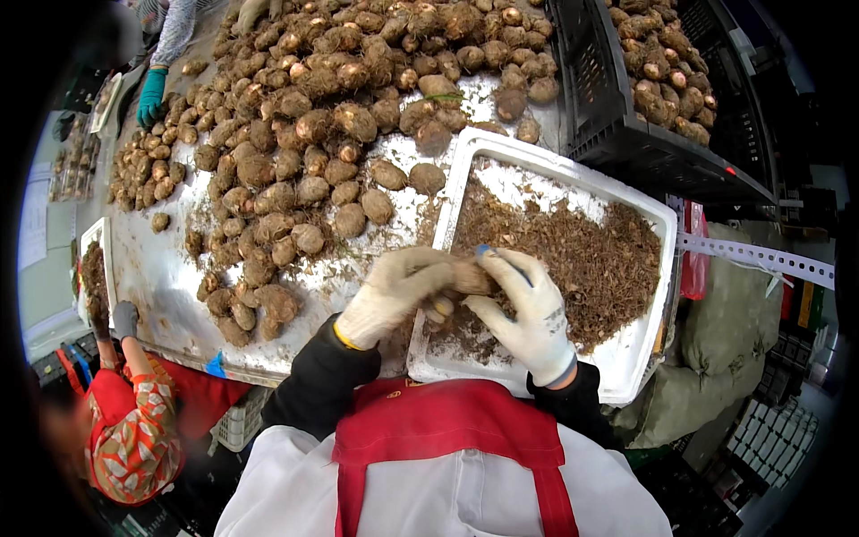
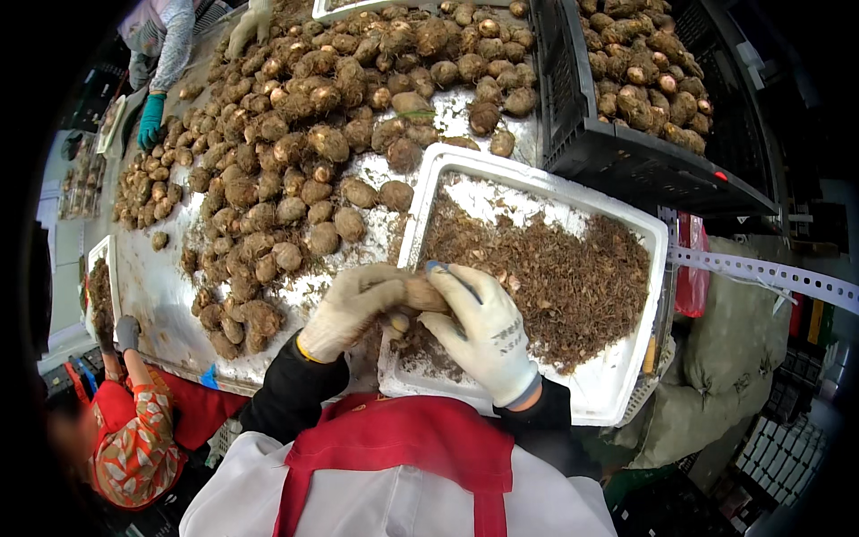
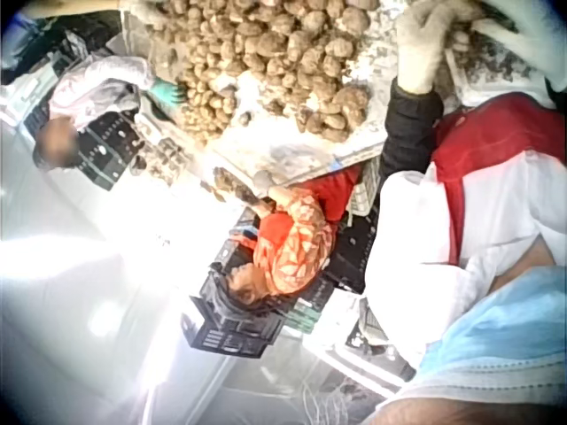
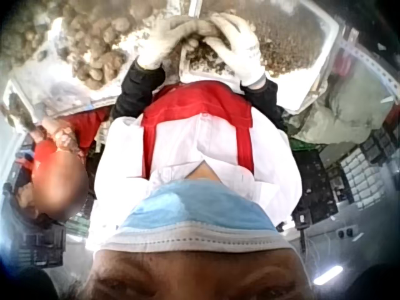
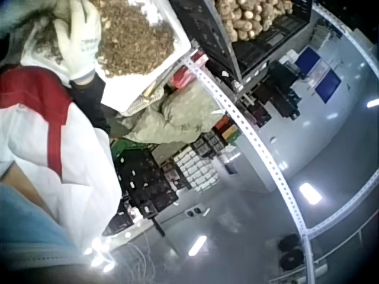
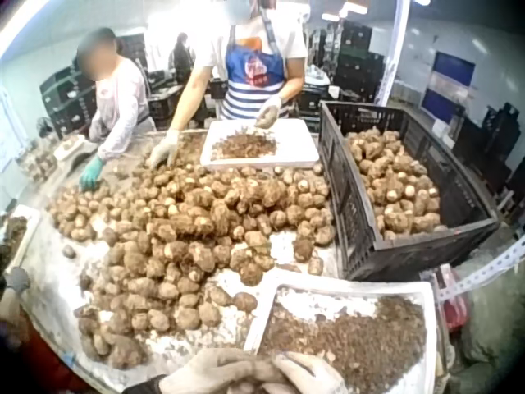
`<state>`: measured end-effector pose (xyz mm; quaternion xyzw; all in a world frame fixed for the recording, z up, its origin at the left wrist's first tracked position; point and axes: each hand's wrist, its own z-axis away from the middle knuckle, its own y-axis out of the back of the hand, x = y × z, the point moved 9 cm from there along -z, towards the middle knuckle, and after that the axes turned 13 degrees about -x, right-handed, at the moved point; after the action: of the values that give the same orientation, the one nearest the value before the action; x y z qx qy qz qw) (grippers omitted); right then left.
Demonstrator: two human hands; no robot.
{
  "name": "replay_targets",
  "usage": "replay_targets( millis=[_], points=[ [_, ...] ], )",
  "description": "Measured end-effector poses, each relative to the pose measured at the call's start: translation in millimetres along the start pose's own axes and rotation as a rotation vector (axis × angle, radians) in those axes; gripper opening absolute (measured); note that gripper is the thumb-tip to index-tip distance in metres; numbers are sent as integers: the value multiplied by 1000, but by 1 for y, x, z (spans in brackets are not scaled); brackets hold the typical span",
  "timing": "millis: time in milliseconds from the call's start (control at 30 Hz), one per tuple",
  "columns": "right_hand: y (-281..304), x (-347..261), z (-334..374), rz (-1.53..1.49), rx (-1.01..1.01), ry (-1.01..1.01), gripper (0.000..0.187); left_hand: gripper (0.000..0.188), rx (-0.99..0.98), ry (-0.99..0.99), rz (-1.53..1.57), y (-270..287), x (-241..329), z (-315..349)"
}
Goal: The person peels taro roots by hand, removing the outer skin and dirt. They pick up each root from a large pile on a metal table, rub the surface to clean it, and place the peeled root into a black crate. The process is repetitive and manual, with no tools used.
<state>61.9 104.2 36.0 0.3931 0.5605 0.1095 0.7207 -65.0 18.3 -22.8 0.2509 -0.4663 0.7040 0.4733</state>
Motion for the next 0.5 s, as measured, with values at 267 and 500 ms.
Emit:
replay_targets(
  millis=[267,500],
  points=[
    [13,30,10,-60,35,-128,39,36,500,-684,370,214,68,81],
    [1,34,22,-97,-53,-145,37,31,977,-788,13,493,77,230]
  ],
)
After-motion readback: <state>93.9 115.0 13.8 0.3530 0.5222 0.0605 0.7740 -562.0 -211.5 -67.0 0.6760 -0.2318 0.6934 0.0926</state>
